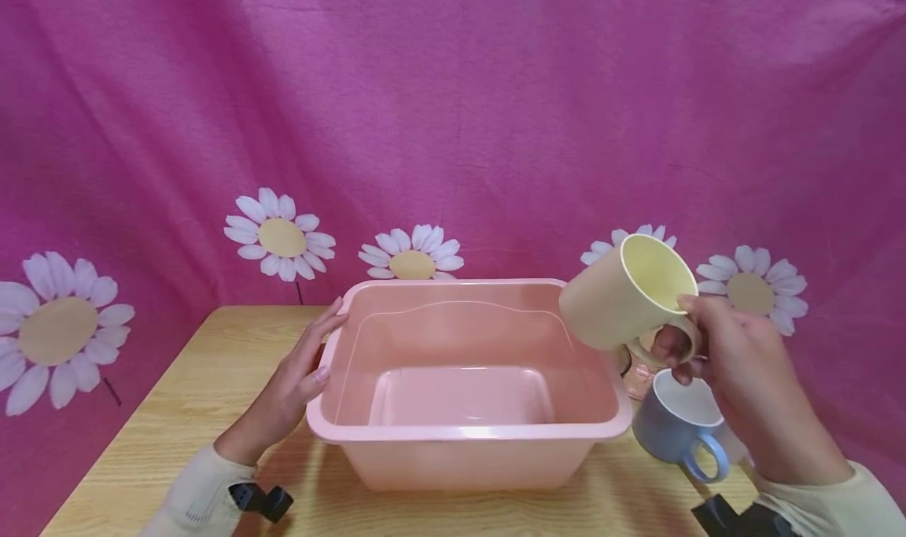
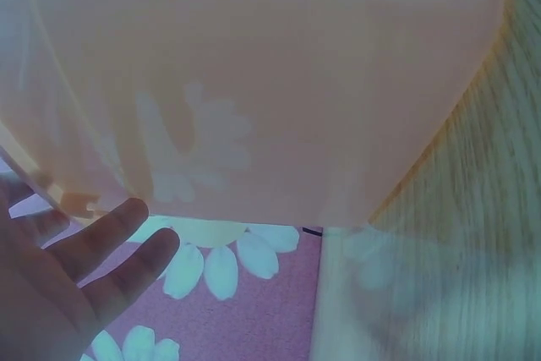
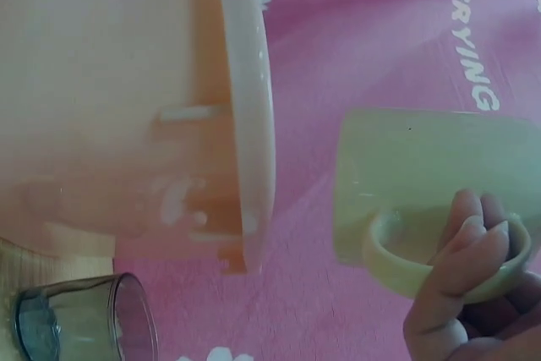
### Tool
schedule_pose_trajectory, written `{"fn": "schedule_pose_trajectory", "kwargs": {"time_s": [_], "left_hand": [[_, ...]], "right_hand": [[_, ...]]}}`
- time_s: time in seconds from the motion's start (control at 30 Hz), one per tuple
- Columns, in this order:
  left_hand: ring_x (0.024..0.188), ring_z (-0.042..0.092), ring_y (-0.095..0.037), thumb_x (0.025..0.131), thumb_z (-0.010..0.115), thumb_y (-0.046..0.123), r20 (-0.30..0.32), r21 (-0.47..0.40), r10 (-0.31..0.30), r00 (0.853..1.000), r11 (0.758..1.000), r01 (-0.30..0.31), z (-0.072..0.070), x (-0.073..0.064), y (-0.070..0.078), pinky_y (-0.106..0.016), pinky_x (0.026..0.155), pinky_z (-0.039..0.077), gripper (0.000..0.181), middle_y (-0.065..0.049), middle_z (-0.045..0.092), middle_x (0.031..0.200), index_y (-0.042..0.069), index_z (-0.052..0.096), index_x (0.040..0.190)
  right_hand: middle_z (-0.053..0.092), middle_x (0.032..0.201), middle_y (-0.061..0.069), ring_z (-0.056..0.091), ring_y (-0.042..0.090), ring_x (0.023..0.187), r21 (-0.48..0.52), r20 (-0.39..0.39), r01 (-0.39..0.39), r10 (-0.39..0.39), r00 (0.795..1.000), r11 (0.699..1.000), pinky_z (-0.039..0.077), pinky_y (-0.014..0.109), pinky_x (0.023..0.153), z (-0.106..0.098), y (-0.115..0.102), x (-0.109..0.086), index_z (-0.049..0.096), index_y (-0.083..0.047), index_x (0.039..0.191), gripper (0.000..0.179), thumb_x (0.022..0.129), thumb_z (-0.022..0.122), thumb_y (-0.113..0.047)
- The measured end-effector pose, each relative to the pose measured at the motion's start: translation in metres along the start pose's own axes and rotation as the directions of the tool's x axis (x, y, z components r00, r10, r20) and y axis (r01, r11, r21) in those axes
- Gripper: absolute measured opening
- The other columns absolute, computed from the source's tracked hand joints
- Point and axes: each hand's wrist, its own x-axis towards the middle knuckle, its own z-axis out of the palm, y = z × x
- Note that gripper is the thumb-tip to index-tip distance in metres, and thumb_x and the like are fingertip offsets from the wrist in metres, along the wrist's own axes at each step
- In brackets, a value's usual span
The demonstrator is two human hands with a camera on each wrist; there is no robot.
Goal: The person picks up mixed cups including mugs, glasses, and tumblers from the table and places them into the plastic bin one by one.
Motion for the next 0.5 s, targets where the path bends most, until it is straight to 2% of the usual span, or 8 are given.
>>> {"fn": "schedule_pose_trajectory", "kwargs": {"time_s": [0.1,0.27,0.33,0.5], "left_hand": [[0.131,0.044,-0.029,0.092,0.044,0.024,0.002,-0.001,-0.002,1.0,1.0,0.002,0.001,0.0,0.0,-0.05,0.095,0.048,0.061,0.004,0.012,0.161,0.02,0.029,0.151],[0.131,0.044,-0.031,0.092,0.045,0.024,0.013,0.002,-0.012,1.0,1.0,0.012,0.001,-0.001,0.001,-0.048,0.096,0.048,0.061,0.004,0.011,0.161,0.019,0.028,0.151],[0.13,0.045,-0.032,0.092,0.045,0.025,0.013,0.002,-0.022,1.0,1.0,0.022,0.001,-0.001,0.002,-0.047,0.094,0.049,0.061,0.005,0.011,0.161,0.019,0.029,0.151],[0.127,0.049,-0.03,0.092,0.045,0.026,0.003,0.008,-0.045,0.999,0.999,0.045,0.0,0.0,0.004,-0.043,0.09,0.053,0.061,0.008,0.013,0.16,0.021,0.029,0.15]], "right_hand": [[0.065,0.07,0.012,0.054,0.02,0.058,0.002,0.019,0.003,-0.003,1.0,1.0,0.045,0.031,0.049,0.005,-0.001,0.003,0.064,0.0,0.088,0.031,0.103,0.041,-0.014],[0.064,0.069,0.011,0.055,0.02,0.058,-0.043,0.006,-0.052,0.052,0.999,0.998,0.046,0.032,0.049,0.015,-0.003,0.01,0.066,-0.001,0.087,0.03,0.101,0.045,-0.018],[0.064,0.069,0.011,0.055,0.02,0.059,-0.046,0.041,-0.055,0.057,0.998,0.997,0.045,0.032,0.049,0.019,-0.003,0.014,0.065,0.0,0.086,0.031,0.101,0.044,-0.016],[0.063,0.068,0.01,0.055,0.018,0.061,-0.13,0.069,-0.048,0.057,0.996,0.99,0.045,0.03,0.048,0.032,-0.002,0.021,0.065,0.0,0.085,0.033,0.101,0.043,-0.018]]}}
